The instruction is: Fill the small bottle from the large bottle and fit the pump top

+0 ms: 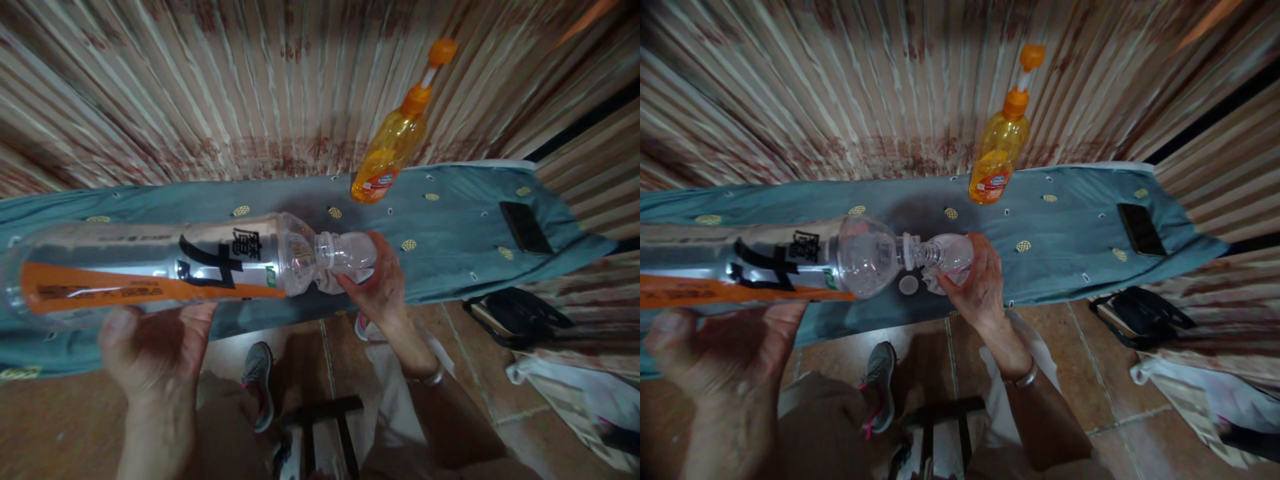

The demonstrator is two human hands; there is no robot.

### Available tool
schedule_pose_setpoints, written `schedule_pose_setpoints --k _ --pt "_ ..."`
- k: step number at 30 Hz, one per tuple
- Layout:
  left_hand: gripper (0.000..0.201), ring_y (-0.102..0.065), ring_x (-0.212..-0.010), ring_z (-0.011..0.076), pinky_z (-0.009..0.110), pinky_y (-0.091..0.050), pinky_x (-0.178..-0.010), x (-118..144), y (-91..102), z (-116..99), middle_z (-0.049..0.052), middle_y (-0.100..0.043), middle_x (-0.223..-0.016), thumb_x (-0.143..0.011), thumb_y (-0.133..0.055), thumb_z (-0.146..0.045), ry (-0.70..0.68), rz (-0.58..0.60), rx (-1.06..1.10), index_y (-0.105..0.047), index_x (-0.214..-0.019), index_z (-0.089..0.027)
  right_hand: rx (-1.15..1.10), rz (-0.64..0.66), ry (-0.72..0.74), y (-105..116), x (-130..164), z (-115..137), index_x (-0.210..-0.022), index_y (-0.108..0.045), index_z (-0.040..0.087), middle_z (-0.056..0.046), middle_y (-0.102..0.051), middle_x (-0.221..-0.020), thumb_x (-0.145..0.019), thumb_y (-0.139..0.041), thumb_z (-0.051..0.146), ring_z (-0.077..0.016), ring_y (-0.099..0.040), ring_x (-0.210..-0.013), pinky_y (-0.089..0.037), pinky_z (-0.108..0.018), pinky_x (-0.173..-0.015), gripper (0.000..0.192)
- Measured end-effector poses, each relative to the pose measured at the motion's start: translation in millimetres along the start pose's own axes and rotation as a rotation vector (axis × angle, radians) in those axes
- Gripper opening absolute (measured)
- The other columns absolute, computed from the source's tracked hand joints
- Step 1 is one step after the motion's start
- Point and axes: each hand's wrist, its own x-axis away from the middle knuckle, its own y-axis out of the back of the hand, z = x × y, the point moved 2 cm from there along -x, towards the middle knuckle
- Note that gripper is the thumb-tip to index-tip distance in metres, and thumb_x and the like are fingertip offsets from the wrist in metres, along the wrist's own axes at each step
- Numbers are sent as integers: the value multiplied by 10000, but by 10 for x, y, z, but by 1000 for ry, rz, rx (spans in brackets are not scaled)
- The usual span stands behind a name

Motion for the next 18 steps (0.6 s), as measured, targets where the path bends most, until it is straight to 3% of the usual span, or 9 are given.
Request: schedule_pose_setpoints --k 3,12,15,18 --pt "637 -624 -1268 398 589 -584 -999 -4 -25 -7 20 -758 -1150 -610 -853 -353 -75 46 7 -709 -1230 -375 -13 -14 14 -4 0 -4 -1472 -369 180 -187 -616 -1364 -848 -701 517 -352 -606 -1285 -518 -591 -1062 783" --pt "632 -614 -1291 388 583 -569 -1039 -10 -50 -2 -3 -766 -1154 -586 -918 -382 -52 65 8 -728 -1189 -387 -28 -46 36 -10 15 -25 -1480 -377 180 -186 -628 -1355 -825 -730 470 -357 -620 -1263 -531 -581 -1046 799" --pt "625 -601 -1305 400 575 -587 -1025 -10 -51 -4 -1 -767 -1152 -532 -951 -438 -39 49 -16 -758 -1122 -367 -32 -45 17 -14 23 -33 -1473 -393 176 -184 -632 -1347 -825 -732 485 -359 -625 -1252 -533 -579 -1040 794" --pt "496 -597 -1313 392 576 -587 -1040 -9 -48 -10 -12 -772 -1131 -550 -948 -476 -36 60 -42 -781 -1006 -377 -33 -51 14 -15 27 -34 -1474 -395 180 -185 -631 -1352 -817 -745 481 -360 -624 -1253 -536 -574 -1038 803"
